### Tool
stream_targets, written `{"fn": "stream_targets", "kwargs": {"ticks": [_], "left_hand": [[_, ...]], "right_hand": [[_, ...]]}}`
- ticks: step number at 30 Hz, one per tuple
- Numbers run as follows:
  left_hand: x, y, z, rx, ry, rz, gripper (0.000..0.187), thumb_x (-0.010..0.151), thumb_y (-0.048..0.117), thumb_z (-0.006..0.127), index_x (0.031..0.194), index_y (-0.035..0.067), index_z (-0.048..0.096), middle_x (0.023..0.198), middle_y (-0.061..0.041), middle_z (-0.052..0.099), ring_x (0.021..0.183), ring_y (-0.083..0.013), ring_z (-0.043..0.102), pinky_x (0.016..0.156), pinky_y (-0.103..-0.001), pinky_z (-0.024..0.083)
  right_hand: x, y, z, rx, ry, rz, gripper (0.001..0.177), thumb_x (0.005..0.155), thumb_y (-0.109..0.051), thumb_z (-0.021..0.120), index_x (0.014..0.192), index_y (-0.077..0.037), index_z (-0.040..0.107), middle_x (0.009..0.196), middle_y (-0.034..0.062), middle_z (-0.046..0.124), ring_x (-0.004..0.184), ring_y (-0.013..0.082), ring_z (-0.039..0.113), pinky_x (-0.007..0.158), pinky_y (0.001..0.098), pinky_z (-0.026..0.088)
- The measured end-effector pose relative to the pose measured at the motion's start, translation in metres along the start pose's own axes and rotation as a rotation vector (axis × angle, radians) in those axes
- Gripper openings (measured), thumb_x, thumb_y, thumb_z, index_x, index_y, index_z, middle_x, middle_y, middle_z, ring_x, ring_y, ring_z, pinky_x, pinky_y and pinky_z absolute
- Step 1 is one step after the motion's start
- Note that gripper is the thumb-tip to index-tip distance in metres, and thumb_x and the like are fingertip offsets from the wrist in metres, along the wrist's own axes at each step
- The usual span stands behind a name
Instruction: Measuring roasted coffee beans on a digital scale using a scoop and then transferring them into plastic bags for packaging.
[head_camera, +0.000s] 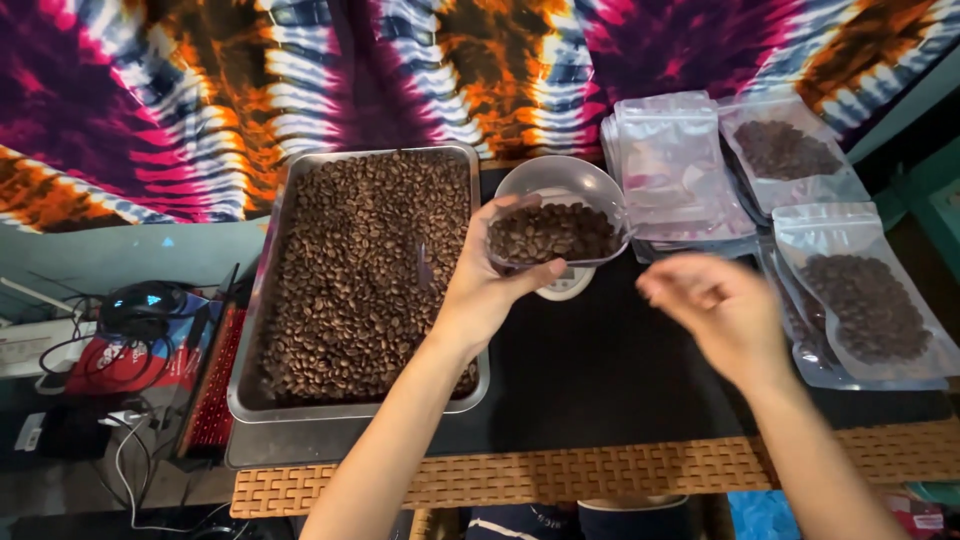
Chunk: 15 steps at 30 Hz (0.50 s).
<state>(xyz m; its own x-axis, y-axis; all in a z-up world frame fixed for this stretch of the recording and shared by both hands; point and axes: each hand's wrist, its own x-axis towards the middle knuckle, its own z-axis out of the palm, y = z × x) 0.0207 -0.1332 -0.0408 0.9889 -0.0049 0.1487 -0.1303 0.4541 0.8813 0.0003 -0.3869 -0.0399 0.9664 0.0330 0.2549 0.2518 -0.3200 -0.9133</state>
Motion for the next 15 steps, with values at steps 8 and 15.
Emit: {"fn": "stream_targets", "kwargs": {"ticks": [8, 15], "left_hand": [[-0.001, -0.004, 0.005, 0.038, -0.021, -0.041, 0.092, 0.069, 0.007, 0.095, 0.143, 0.001, 0.042, 0.147, -0.019, 0.054, 0.127, -0.0330, 0.061, 0.092, -0.038, 0.061], [-0.001, 0.000, 0.003, -0.007, 0.057, -0.001, 0.094, 0.070, 0.004, 0.092, 0.147, 0.001, 0.039, 0.141, -0.019, 0.055, 0.123, -0.0299, 0.061, 0.095, -0.037, 0.060]], "right_hand": [[0.021, -0.073, 0.031, 0.017, 0.136, -0.279, 0.013, 0.096, -0.001, 0.076, 0.109, -0.003, 0.076, 0.101, 0.0123, 0.078, 0.096, 0.0171, 0.076, 0.085, 0.0276, 0.061], [-0.012, 0.004, 0.039, 0.077, 0.294, -0.176, 0.016, 0.100, -0.018, 0.072, 0.106, -0.003, 0.073, 0.078, 0.0122, 0.073, 0.071, 0.0172, 0.071, 0.070, 0.0297, 0.059]]}}
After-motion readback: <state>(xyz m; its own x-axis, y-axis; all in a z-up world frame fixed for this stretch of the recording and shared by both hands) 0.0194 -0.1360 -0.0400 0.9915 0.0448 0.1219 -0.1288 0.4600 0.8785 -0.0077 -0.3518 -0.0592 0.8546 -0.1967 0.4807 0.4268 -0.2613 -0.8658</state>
